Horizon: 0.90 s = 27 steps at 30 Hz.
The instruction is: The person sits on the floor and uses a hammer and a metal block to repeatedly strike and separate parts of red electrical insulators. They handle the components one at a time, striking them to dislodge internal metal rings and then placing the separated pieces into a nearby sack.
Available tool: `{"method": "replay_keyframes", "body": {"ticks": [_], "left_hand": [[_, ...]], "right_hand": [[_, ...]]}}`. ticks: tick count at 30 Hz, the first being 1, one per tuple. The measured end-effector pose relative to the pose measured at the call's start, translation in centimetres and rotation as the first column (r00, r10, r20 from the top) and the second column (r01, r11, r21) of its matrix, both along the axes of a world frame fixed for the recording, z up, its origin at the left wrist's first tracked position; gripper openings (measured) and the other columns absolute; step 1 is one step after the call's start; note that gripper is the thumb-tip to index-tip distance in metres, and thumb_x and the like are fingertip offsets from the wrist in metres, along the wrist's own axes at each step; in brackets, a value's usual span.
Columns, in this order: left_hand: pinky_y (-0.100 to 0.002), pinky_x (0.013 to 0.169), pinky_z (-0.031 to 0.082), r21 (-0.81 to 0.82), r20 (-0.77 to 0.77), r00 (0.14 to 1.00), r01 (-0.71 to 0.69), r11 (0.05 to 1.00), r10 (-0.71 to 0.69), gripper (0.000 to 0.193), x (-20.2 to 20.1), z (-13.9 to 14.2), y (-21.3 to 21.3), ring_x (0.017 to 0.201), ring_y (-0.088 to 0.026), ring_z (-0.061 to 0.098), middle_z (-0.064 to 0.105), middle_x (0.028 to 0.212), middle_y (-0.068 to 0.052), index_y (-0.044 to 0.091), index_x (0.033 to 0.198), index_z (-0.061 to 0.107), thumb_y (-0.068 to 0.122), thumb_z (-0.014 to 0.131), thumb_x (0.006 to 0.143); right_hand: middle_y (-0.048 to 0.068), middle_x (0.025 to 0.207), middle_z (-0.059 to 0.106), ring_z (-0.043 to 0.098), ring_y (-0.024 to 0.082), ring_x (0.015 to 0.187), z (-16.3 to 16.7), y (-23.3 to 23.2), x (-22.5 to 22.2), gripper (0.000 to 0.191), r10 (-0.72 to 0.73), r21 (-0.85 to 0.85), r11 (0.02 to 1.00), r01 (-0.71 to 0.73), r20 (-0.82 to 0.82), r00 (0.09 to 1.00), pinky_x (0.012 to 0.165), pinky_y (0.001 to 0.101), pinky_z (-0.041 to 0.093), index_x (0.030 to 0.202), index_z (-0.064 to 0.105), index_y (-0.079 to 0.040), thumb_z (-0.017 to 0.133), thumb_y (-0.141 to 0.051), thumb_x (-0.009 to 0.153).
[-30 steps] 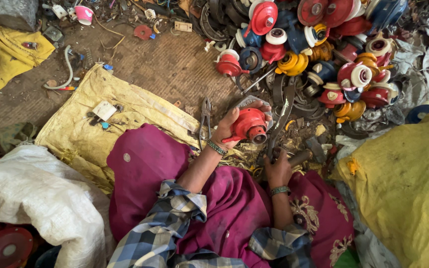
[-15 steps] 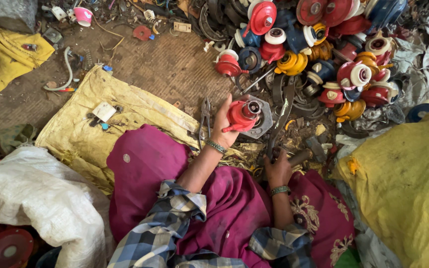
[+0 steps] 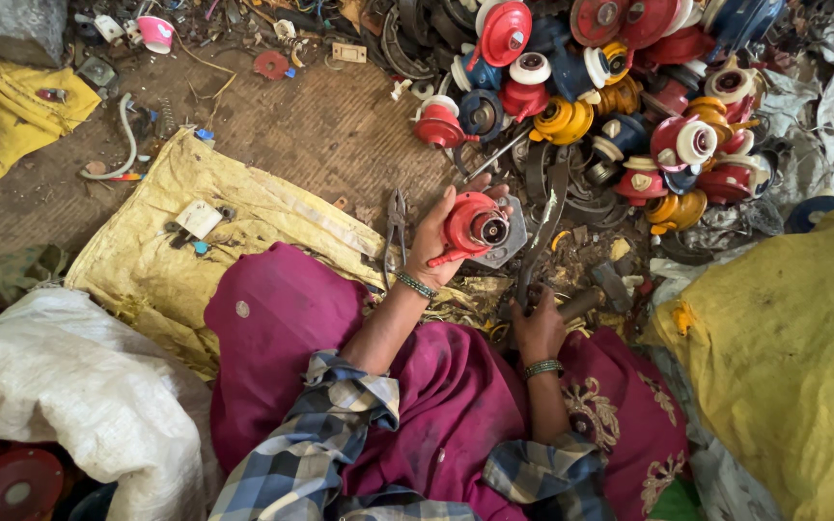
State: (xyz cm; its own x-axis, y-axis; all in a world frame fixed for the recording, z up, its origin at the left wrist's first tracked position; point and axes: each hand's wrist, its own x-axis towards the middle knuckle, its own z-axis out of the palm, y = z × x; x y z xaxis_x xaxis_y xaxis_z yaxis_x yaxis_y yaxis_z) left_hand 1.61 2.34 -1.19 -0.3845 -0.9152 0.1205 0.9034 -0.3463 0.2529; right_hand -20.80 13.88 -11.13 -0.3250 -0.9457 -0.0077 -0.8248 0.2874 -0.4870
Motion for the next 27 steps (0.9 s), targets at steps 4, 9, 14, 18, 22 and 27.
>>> {"method": "replay_keyframes", "body": {"ticks": [4,9,14,18,22,27], "left_hand": [[-0.046,0.115,0.047,0.012,-0.014,1.0,0.013,1.0,-0.013,0.062,0.0,-0.2,-0.1,0.134,-0.036,0.058,0.051,0.152,-0.023,-0.002,0.155,0.04,0.043,0.046,0.112],[-0.046,0.115,0.047,-0.019,-0.005,1.0,0.014,1.0,-0.014,0.063,0.0,-0.4,0.0,0.133,-0.036,0.058,0.05,0.153,-0.024,-0.002,0.155,0.04,0.043,0.048,0.112],[-0.046,0.115,0.048,-0.023,0.006,1.0,0.023,0.999,-0.023,0.065,0.0,-0.5,0.2,0.134,-0.035,0.058,0.049,0.154,-0.023,-0.002,0.155,0.04,0.043,0.051,0.11],[-0.047,0.113,0.05,-0.046,-0.003,1.0,0.028,0.999,-0.028,0.066,0.0,-0.4,0.2,0.134,-0.035,0.058,0.05,0.153,-0.023,-0.003,0.154,0.041,0.043,0.054,0.109],[-0.047,0.112,0.051,-0.062,-0.02,0.999,0.032,0.998,-0.033,0.066,0.1,-0.4,0.3,0.134,-0.036,0.058,0.05,0.153,-0.024,-0.002,0.154,0.041,0.044,0.055,0.109],[-0.048,0.114,0.051,-0.118,-0.051,0.997,0.052,0.992,-0.058,0.068,0.2,0.4,0.7,0.135,-0.037,0.058,0.05,0.153,-0.024,-0.003,0.154,0.042,0.045,0.056,0.108]], "right_hand": [[0.015,0.115,0.074,0.071,0.039,0.098,-0.3,0.0,-0.1,0.055,-0.008,0.01,1.0,0.008,-0.013,1.0,0.081,0.0502,0.055,0.13,0.057,-0.012,0.078,-0.036,0.085],[0.014,0.115,0.074,0.071,0.038,0.098,-0.2,0.0,0.0,0.054,-0.009,-0.006,1.0,0.009,-0.009,1.0,0.081,0.0501,0.055,0.129,0.057,-0.013,0.078,-0.036,0.085],[0.014,0.115,0.074,0.071,0.038,0.099,0.3,0.1,0.2,0.051,0.005,-0.028,1.0,-0.005,0.005,1.0,0.081,0.0496,0.055,0.128,0.058,-0.013,0.078,-0.034,0.086],[0.013,0.114,0.075,0.072,0.037,0.099,0.8,0.0,0.3,0.05,-0.007,0.004,1.0,0.007,0.026,1.0,0.081,0.0488,0.056,0.126,0.058,-0.013,0.078,-0.033,0.086],[0.012,0.114,0.075,0.072,0.036,0.099,1.0,-0.1,0.4,0.049,-0.01,0.021,1.0,0.009,0.043,0.999,0.081,0.0482,0.056,0.126,0.058,-0.013,0.078,-0.032,0.085],[0.013,0.115,0.075,0.072,0.036,0.1,1.0,-0.1,0.4,0.051,-0.01,0.026,1.0,0.01,0.03,0.999,0.082,0.0481,0.056,0.127,0.058,-0.012,0.079,-0.033,0.085]]}}
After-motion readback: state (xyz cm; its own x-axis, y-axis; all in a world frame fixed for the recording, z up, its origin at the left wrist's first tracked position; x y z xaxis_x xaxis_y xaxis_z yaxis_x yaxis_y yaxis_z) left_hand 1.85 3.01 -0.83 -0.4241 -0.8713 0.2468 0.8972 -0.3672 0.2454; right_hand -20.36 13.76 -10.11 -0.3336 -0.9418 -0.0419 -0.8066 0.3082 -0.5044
